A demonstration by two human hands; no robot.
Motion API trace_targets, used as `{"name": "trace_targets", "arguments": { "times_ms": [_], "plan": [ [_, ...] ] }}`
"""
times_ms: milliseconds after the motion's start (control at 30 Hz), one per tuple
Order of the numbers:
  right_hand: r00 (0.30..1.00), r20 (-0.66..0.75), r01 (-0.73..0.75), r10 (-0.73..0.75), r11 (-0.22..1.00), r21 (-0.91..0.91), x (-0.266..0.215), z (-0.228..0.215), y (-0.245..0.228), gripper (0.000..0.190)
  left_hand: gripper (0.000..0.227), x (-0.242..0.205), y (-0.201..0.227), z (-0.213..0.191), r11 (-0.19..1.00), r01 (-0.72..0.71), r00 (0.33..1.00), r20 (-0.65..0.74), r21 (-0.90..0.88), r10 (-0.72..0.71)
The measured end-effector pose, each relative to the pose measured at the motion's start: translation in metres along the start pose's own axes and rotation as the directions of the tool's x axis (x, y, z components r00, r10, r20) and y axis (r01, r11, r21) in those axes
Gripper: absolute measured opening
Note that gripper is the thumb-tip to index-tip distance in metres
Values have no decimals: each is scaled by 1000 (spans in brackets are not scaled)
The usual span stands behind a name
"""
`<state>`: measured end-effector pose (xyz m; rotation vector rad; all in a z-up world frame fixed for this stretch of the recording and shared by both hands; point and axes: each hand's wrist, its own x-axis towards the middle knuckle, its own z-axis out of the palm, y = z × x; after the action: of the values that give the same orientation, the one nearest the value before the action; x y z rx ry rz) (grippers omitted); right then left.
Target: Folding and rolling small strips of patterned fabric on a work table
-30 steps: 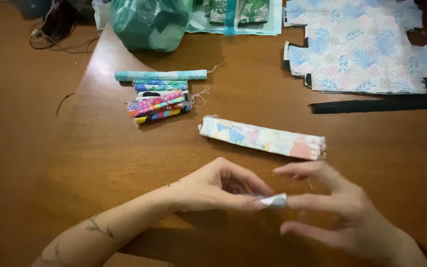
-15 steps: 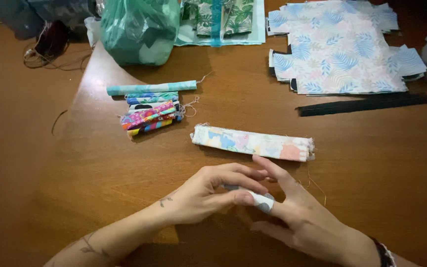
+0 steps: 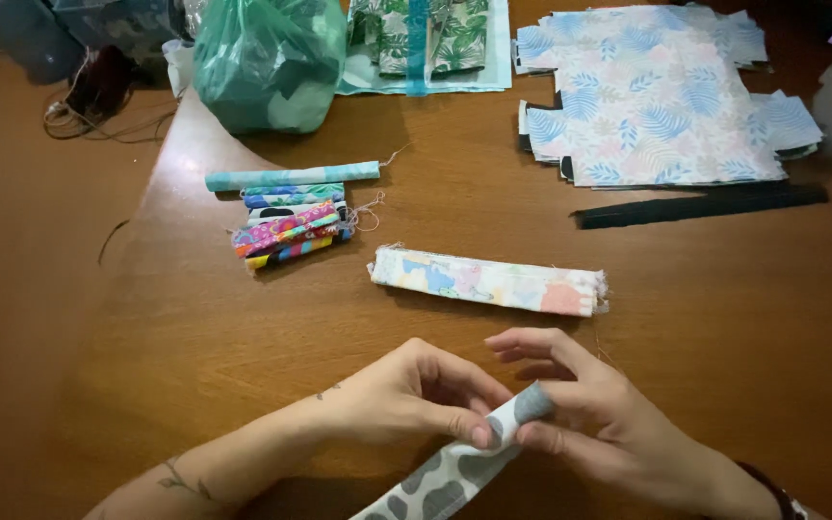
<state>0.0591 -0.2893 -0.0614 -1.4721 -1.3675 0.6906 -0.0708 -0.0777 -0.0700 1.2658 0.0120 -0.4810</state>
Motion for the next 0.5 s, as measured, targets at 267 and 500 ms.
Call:
{"name": "trace_targets", "arguments": {
  "times_ms": [267, 500],
  "plan": [
    [996, -66, 58, -62, 997, -54, -1, 0, 7, 13, 37, -3, -9, 3, 963, 76, 989, 142, -257, -41],
    [998, -62, 18, -18, 1000, -5, -1, -1, 6, 12, 31, -1, -5, 12, 999, 41, 995, -94, -32, -44]
  ]
}}
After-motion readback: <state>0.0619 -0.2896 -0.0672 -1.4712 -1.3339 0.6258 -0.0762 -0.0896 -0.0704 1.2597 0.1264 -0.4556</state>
